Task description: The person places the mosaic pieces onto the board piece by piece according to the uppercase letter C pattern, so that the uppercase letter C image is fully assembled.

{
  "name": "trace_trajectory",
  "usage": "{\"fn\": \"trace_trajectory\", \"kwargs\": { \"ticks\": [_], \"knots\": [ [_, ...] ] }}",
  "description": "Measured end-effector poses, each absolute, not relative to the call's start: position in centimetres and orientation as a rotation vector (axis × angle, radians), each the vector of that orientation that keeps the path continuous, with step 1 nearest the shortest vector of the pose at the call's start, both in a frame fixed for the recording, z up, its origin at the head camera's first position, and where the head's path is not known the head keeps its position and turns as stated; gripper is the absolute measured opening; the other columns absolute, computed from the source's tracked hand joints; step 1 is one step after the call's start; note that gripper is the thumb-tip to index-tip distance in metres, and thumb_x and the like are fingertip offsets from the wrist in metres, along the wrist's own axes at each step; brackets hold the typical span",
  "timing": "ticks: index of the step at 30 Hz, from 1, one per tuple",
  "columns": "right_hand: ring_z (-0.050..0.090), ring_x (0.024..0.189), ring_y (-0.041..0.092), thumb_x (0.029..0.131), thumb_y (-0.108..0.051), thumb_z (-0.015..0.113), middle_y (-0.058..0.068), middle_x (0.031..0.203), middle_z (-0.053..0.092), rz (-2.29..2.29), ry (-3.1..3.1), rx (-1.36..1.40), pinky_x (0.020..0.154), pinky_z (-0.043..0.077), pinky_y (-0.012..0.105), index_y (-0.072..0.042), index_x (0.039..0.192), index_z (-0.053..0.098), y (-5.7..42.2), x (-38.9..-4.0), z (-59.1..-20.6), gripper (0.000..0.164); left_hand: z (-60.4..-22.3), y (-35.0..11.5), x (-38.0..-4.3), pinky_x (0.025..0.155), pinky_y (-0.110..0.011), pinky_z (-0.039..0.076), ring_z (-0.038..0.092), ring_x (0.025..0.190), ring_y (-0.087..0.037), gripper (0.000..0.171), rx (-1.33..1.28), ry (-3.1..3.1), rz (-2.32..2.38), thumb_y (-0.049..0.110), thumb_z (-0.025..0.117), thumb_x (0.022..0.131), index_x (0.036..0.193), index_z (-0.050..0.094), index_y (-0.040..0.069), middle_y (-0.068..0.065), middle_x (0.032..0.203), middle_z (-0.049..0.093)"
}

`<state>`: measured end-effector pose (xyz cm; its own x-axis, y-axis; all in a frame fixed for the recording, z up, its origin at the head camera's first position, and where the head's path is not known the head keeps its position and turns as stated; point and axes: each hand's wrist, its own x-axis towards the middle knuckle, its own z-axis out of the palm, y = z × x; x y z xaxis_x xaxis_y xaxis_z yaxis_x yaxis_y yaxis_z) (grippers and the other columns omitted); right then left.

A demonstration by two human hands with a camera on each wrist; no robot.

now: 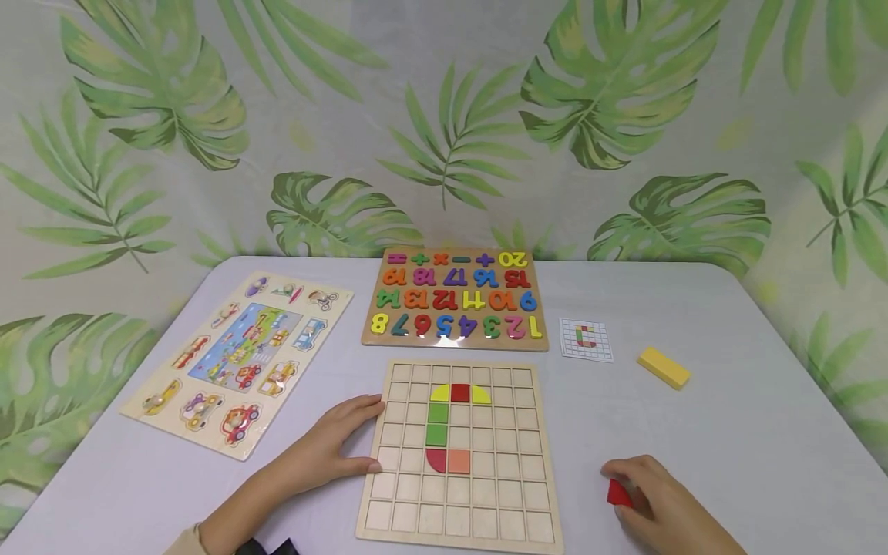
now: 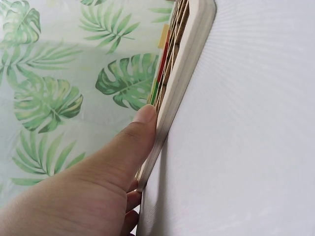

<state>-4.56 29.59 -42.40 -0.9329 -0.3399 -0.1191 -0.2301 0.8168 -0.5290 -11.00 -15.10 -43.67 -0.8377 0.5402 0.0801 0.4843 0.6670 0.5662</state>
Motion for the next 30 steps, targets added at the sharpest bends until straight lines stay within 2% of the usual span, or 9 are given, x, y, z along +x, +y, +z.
{"fn": "trace_trajectory", "kwargs": {
  "ticks": [4, 7, 12, 18, 25, 30],
  "knots": [
    [0.041, 0.069, 0.000, 0.077, -0.021, 0.070, 0.000, 0.090, 0.047, -0.791, 2.779, -0.469, 0.057, 0.044, 0.019, -0.006, 0.112, 0.055, 28.9, -4.9, -42.1, 0.041, -43.7, -15.1, -11.0, 0.103, -0.044, 0.023, 0.027, 0.128, -0.024, 0.082, 0.865, 2.788, 0.894, 0.059, 0.061, 0.072, 0.135, 0.041, 0.009, -0.004, 0.139, 0.035],
    [0.043, 0.070, -0.001, 0.078, -0.023, 0.070, 0.000, 0.093, 0.048, -0.831, 2.756, -0.524, 0.058, 0.045, 0.019, -0.005, 0.113, 0.054, 28.5, -5.1, -42.0, 0.042, -43.8, -15.1, -11.1, 0.102, -0.043, 0.024, 0.028, 0.128, -0.024, 0.082, 0.877, 2.798, 0.890, 0.058, 0.061, 0.072, 0.135, 0.042, 0.009, -0.004, 0.139, 0.035],
    [0.048, 0.073, 0.000, 0.077, -0.006, 0.068, 0.001, 0.100, 0.050, -0.965, 2.709, -0.800, 0.058, 0.047, 0.019, -0.004, 0.114, 0.053, 28.8, -5.6, -42.3, 0.039, -43.9, -15.1, -11.1, 0.102, -0.044, 0.025, 0.029, 0.127, -0.024, 0.081, 0.892, 2.805, 0.904, 0.057, 0.062, 0.072, 0.134, 0.042, 0.009, -0.004, 0.139, 0.036],
    [0.047, 0.073, 0.002, 0.074, 0.007, 0.066, -0.008, 0.097, 0.051, -1.057, 2.745, -1.059, 0.057, 0.043, 0.016, -0.012, 0.111, 0.057, 28.7, -6.1, -42.6, 0.042, -43.9, -15.1, -11.0, 0.102, -0.043, 0.024, 0.029, 0.127, -0.024, 0.081, 0.885, 2.802, 0.909, 0.056, 0.064, 0.072, 0.134, 0.042, 0.008, -0.004, 0.139, 0.036],
    [0.044, 0.074, 0.002, 0.079, -0.013, 0.069, -0.011, 0.093, 0.046, -0.985, 2.754, -1.027, 0.056, 0.041, 0.018, -0.018, 0.103, 0.060, 27.8, -6.8, -42.5, 0.026, -43.8, -15.1, -11.0, 0.102, -0.044, 0.023, 0.027, 0.128, -0.024, 0.081, 0.868, 2.787, 0.903, 0.058, 0.062, 0.072, 0.135, 0.042, 0.009, -0.003, 0.139, 0.035],
    [0.045, 0.079, 0.002, 0.080, -0.017, 0.068, -0.012, 0.096, 0.047, -0.907, 2.796, -1.039, 0.063, 0.042, 0.015, -0.019, 0.100, 0.059, 27.3, -6.9, -42.3, 0.023, -43.8, -15.1, -11.0, 0.103, -0.044, 0.023, 0.027, 0.128, -0.024, 0.081, 0.877, 2.791, 0.899, 0.058, 0.061, 0.073, 0.135, 0.041, 0.009, -0.003, 0.139, 0.035]
  ]
}}
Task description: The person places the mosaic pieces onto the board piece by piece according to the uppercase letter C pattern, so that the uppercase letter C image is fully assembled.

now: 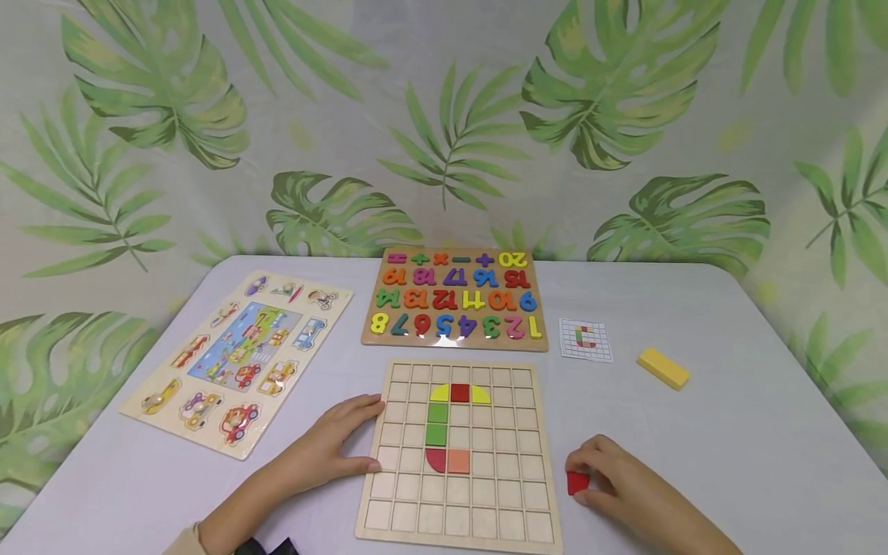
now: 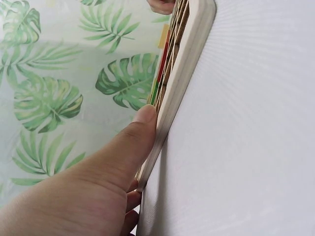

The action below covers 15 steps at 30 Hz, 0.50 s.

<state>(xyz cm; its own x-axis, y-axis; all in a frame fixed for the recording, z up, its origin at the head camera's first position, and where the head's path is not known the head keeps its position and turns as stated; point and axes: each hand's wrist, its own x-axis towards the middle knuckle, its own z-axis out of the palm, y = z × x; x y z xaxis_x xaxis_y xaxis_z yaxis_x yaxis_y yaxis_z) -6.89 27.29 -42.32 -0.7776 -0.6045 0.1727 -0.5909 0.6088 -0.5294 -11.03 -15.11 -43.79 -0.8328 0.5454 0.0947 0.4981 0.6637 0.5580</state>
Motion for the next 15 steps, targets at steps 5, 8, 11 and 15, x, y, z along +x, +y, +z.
{"fn": "trace_trajectory", "kwargs": {
  "ticks": [5, 8, 11, 15],
  "knots": [
    [0.049, 0.082, 0.003, 0.080, -0.019, 0.069, -0.016, 0.096, 0.050, -0.877, 2.869, -1.053, 0.070, 0.045, 0.016, -0.021, 0.103, 0.057, 26.1, -7.0, -41.7, 0.026, -43.8, -15.1, -11.0, 0.103, -0.044, 0.023, 0.028, 0.128, -0.024, 0.082, 0.883, 2.798, 0.898, 0.057, 0.062, 0.072, 0.135, 0.041, 0.009, -0.004, 0.139, 0.035],
    [0.051, 0.083, 0.003, 0.079, -0.019, 0.069, -0.017, 0.095, 0.051, -0.900, 2.884, -1.067, 0.069, 0.047, 0.020, -0.021, 0.105, 0.057, 24.9, -7.1, -41.0, 0.028, -43.8, -15.1, -11.0, 0.102, -0.043, 0.023, 0.028, 0.128, -0.024, 0.082, 0.884, 2.800, 0.894, 0.058, 0.061, 0.072, 0.135, 0.041, 0.009, -0.004, 0.139, 0.035],
    [0.051, 0.086, 0.003, 0.080, -0.023, 0.067, -0.018, 0.098, 0.052, -0.904, 2.897, -1.063, 0.072, 0.048, 0.021, -0.021, 0.104, 0.058, 23.3, -7.2, -40.2, 0.026, -43.8, -15.1, -11.0, 0.103, -0.043, 0.023, 0.028, 0.128, -0.024, 0.082, 0.879, 2.799, 0.889, 0.058, 0.061, 0.072, 0.135, 0.042, 0.009, -0.004, 0.139, 0.035],
    [0.050, 0.092, 0.004, 0.082, -0.026, 0.065, -0.018, 0.100, 0.052, -0.899, 2.883, -1.076, 0.078, 0.045, 0.021, -0.020, 0.102, 0.060, 20.9, -7.5, -39.5, 0.022, -43.7, -15.1, -11.0, 0.103, -0.043, 0.023, 0.028, 0.128, -0.024, 0.081, 0.874, 2.795, 0.894, 0.057, 0.062, 0.072, 0.135, 0.042, 0.009, -0.004, 0.139, 0.035]
  ]
}}
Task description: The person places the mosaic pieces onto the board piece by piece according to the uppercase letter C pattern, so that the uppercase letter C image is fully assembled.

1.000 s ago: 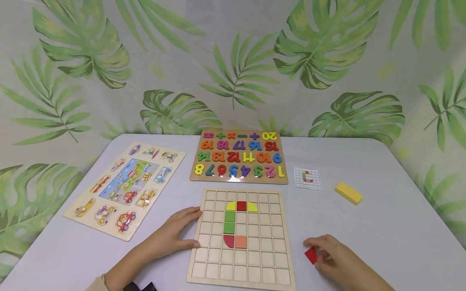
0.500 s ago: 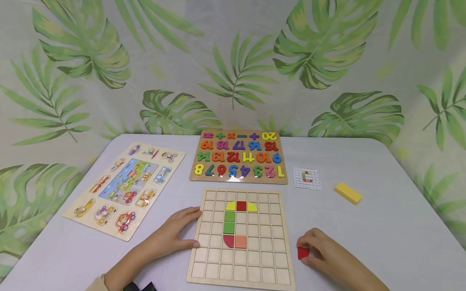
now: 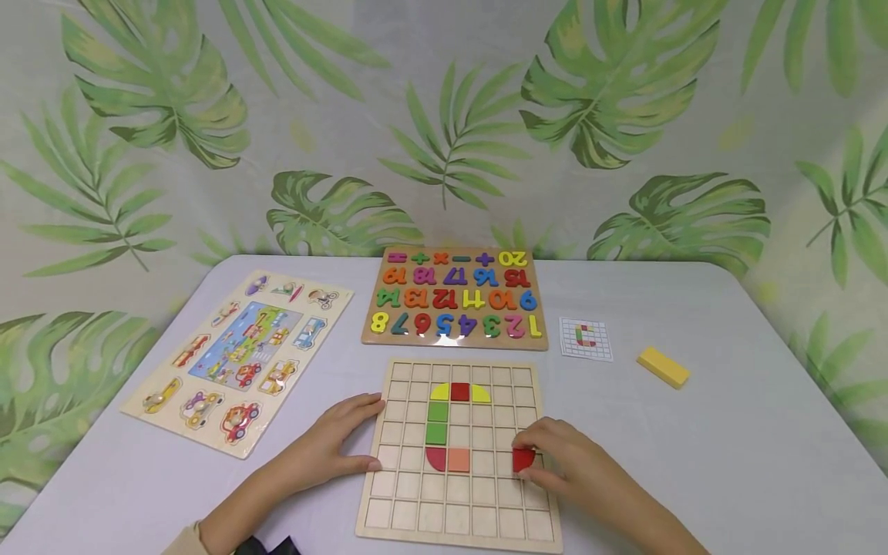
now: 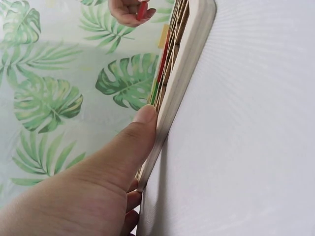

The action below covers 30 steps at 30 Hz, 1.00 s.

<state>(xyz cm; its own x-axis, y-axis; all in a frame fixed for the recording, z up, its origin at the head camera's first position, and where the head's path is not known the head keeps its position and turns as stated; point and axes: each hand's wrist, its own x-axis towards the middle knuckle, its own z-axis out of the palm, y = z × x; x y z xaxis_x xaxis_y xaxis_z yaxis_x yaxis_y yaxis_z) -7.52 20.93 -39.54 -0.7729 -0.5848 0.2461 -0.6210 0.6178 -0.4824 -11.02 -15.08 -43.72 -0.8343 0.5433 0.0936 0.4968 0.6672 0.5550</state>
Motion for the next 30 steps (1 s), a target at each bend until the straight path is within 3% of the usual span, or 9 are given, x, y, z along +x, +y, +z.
{"fn": "trace_trajectory", "kwargs": {
  "ticks": [13, 19, 30],
  "knots": [
    [0.048, 0.095, 0.006, 0.085, -0.026, 0.062, -0.015, 0.102, 0.052, 1.090, -2.906, 1.078, 0.082, 0.044, 0.023, -0.019, 0.105, 0.062, 17.4, -9.0, -41.7, 0.021, -43.8, -15.2, -11.0, 0.102, -0.043, 0.024, 0.028, 0.128, -0.023, 0.082, 0.877, 2.786, 0.909, 0.057, 0.063, 0.072, 0.135, 0.042, 0.009, -0.004, 0.139, 0.035],
    [0.048, 0.087, 0.006, 0.085, -0.027, 0.062, -0.013, 0.102, 0.050, 1.120, -2.880, 1.048, 0.074, 0.045, 0.021, -0.020, 0.099, 0.060, 17.3, -8.9, -41.9, 0.015, -43.7, -15.2, -11.0, 0.103, -0.042, 0.023, 0.027, 0.128, -0.023, 0.082, 0.866, 2.781, 0.900, 0.057, 0.063, 0.072, 0.135, 0.041, 0.009, -0.003, 0.140, 0.035],
    [0.049, 0.084, 0.004, 0.080, -0.019, 0.068, -0.017, 0.097, 0.051, 1.056, -2.824, 0.993, 0.073, 0.046, 0.022, -0.022, 0.097, 0.064, 16.7, -8.5, -42.2, 0.017, -43.7, -15.3, -11.0, 0.102, -0.043, 0.026, 0.029, 0.127, -0.024, 0.082, 0.888, 2.788, 0.888, 0.056, 0.063, 0.072, 0.135, 0.041, 0.008, -0.005, 0.139, 0.035]
  ]
}}
